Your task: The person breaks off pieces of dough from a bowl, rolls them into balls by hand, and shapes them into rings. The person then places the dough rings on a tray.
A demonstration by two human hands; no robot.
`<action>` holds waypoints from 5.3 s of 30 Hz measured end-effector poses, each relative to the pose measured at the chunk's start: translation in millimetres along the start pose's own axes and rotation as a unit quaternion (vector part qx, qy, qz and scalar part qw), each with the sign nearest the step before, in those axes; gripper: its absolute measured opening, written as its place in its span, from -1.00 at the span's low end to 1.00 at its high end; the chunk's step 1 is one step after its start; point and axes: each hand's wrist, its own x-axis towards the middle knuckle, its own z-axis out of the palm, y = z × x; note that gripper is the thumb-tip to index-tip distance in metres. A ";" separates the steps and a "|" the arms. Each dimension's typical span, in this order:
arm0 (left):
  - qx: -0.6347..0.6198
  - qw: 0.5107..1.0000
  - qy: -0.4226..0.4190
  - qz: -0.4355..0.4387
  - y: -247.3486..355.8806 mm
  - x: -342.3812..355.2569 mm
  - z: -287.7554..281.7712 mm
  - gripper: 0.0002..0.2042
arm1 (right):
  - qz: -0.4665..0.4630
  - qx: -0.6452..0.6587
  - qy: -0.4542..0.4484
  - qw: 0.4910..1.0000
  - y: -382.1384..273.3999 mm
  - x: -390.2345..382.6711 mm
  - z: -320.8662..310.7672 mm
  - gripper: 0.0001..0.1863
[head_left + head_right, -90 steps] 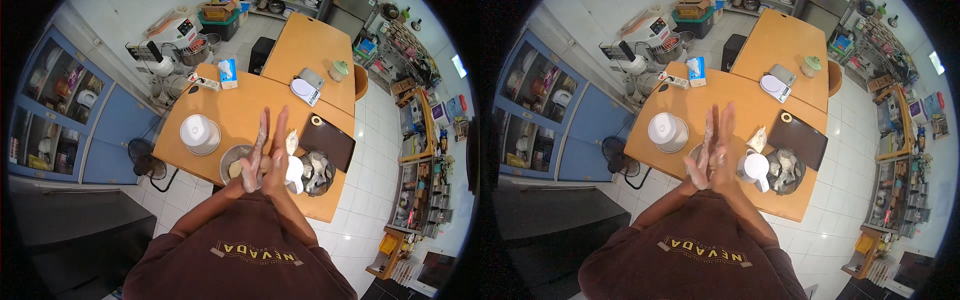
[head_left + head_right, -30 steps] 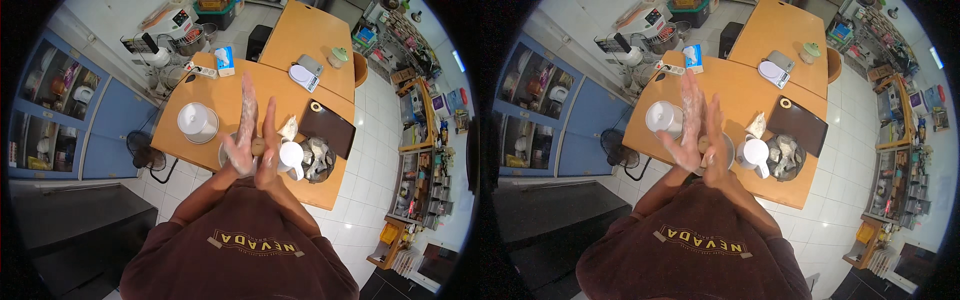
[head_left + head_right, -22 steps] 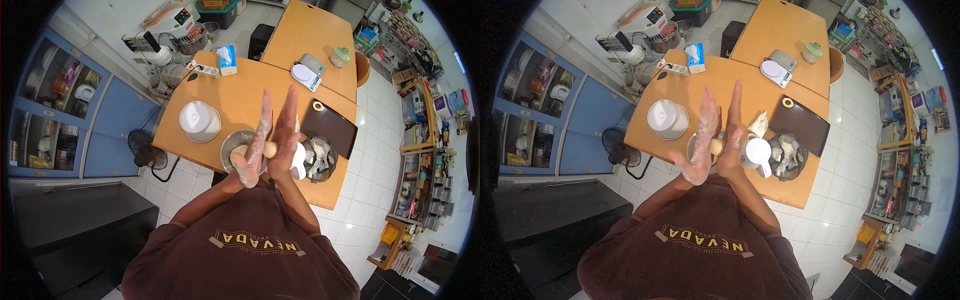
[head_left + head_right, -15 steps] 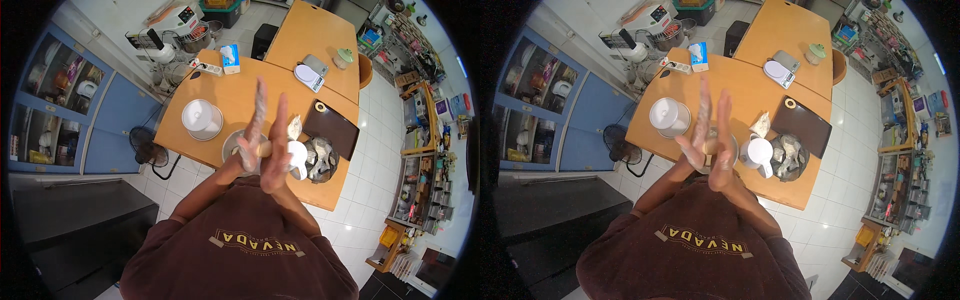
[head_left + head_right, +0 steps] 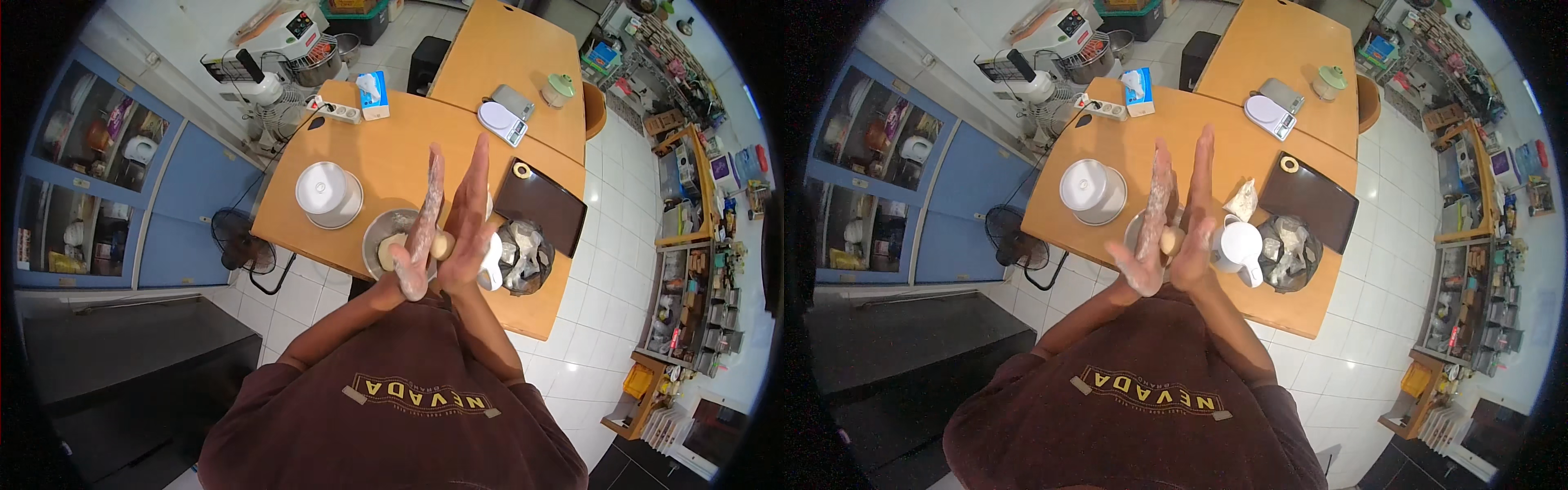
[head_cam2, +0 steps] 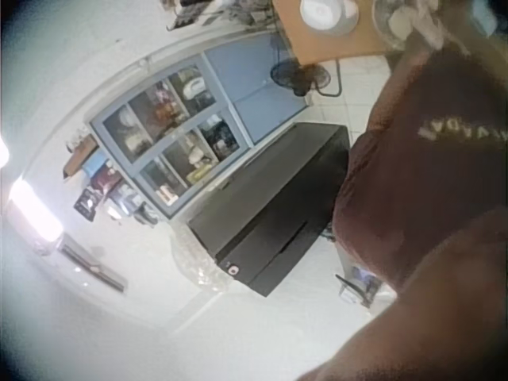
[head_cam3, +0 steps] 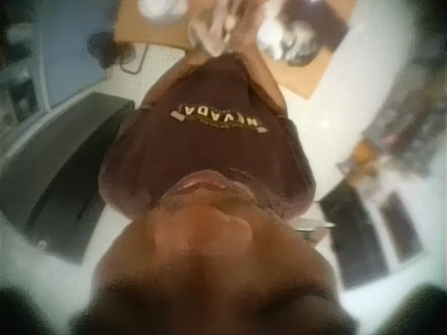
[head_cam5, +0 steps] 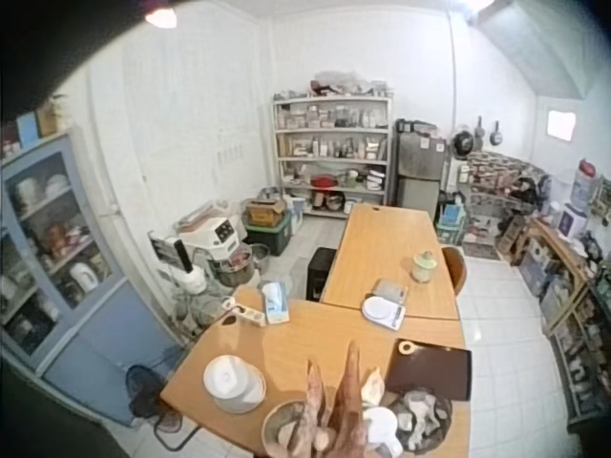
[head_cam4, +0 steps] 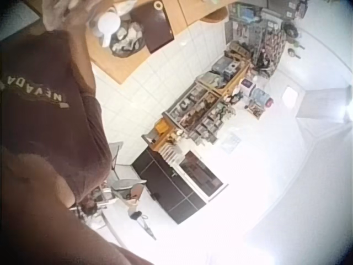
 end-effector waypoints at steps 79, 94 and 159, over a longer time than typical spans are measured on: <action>-0.015 0.996 0.078 0.045 -21.3 3.5 -16.3 0.07 | 0.171 0.089 0.037 0.981 -29.6 -1.5 24.9 0.02; 0.004 0.999 -0.001 0.046 -22.3 5.6 -5.1 -0.23 | 0.013 -0.109 -0.086 0.990 30.4 -21.5 -8.4 -0.10; 0.013 0.999 0.042 -0.008 3.5 9.6 -9.8 0.17 | 0.115 0.026 -0.061 0.991 28.3 -25.6 2.6 0.12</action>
